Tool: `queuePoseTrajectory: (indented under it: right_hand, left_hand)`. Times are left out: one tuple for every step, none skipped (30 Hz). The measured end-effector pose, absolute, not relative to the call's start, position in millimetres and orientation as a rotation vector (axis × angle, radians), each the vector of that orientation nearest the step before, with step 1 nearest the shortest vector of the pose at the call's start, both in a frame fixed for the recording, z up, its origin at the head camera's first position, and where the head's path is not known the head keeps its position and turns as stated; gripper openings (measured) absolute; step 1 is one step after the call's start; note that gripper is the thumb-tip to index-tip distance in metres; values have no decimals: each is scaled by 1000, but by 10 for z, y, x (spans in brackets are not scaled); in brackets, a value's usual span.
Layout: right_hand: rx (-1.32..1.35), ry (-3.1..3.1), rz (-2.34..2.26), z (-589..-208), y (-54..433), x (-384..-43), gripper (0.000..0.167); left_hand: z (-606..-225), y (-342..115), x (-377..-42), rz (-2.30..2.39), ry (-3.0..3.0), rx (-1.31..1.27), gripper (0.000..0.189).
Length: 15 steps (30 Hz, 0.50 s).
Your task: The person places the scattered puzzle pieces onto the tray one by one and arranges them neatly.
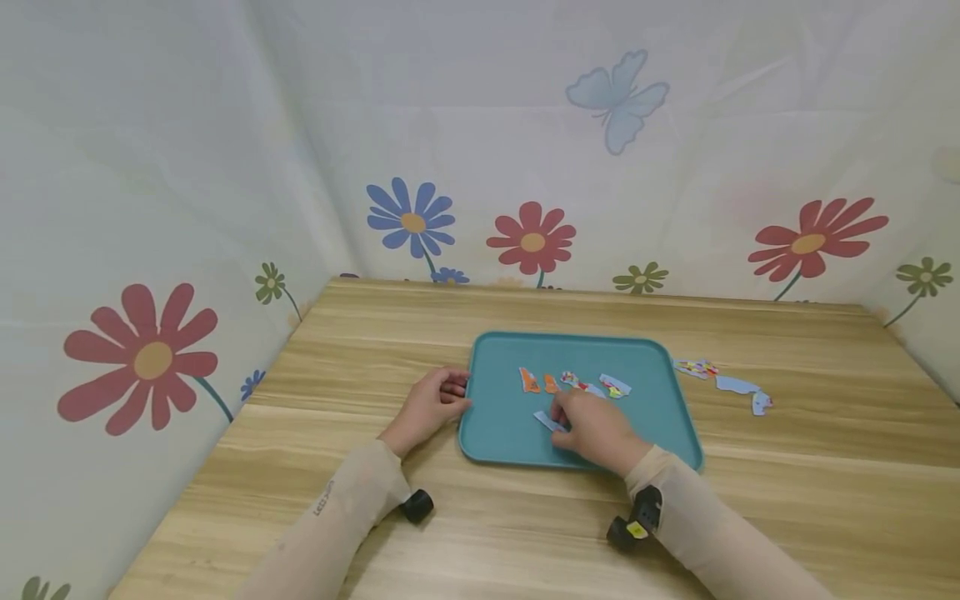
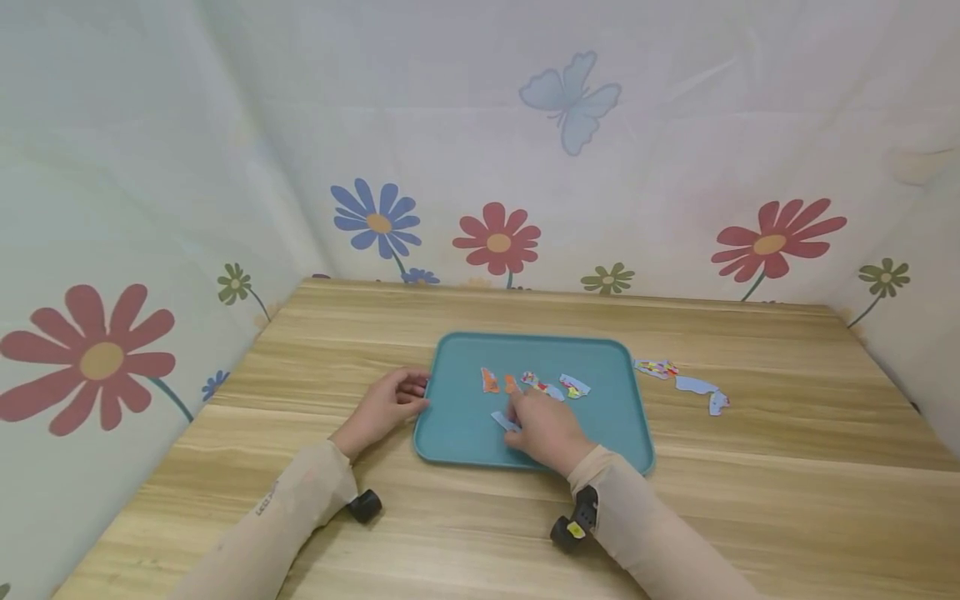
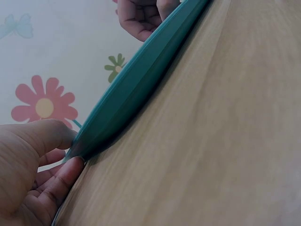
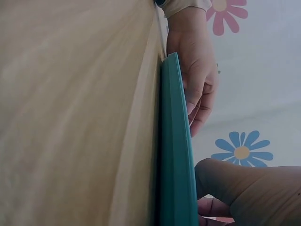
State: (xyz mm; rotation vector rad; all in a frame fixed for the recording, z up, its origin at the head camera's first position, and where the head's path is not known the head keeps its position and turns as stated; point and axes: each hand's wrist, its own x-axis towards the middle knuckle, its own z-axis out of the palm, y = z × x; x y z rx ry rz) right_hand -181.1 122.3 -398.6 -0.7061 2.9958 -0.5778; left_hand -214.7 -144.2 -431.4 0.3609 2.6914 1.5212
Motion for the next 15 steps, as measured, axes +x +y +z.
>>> queuePoseTrajectory:
  right_hand:
    - [-712,3000,-573,-3992,1223,-1813,14]
    - [-720,3006,-568,-3996,1224,-1815,14]
    - [-723,3009,-569,-3999,1223,-1816,14]
    - [-727,3012,-567,-4001,1224,-1817,13]
    - [-732,3014,-567,-4004,1226,-1819,14]
    - [-737,3014,-566,-4007,1228,-1821,14]
    - [-745,3014,-571,-4005,1232,-1818,13]
    - [-748,3013,-573,-4006,1236,-1818,13]
    - [-752,3013,-575,-4007,1240,-1819,13]
    - [-752,3012,-581,-4006,1246,-1819,13]
    - [-750,3009,-590,-4004,1253,-1820,13]
    - [-748,3007,-600,-4000,1260,-1821,13]
    - [-742,3005,-610,-3994,1269,-1821,13]
    - [-733,3004,-615,-3991,1279,-1826,13]
    - [-730,3001,-623,-3983,1291,-1826,13]
  left_hand:
    - [-4310,-1440,-2145,1522,2690,361,42]
    - [-4309,-1441,-2146,1522,2690,362,41]
    - [-4306,-1442,-2144,1522,2689,363,41]
    - [-4304,-1443,-2143,1523,2686,364,41]
    - [-4306,-1445,-2145,1525,2685,367,41]
    - [-4310,-1447,-2148,1525,2685,371,41]
    - [-4313,-1450,-2149,1524,2686,373,41]
    - [-4314,-1451,-2149,1524,2685,374,41]
    - [-4313,-1450,-2147,1524,2682,374,41]
    - [-4312,-1449,-2145,1525,2679,373,41]
    - [-4313,-1449,-2145,1526,2677,373,41]
    - [-4313,-1448,-2144,1527,2676,373,41]
    - [-4312,-1446,-2143,1527,2676,371,42]
    - [-4312,-1445,-2143,1526,2676,371,42]
    - [-4316,-1446,-2145,1527,2676,371,41]
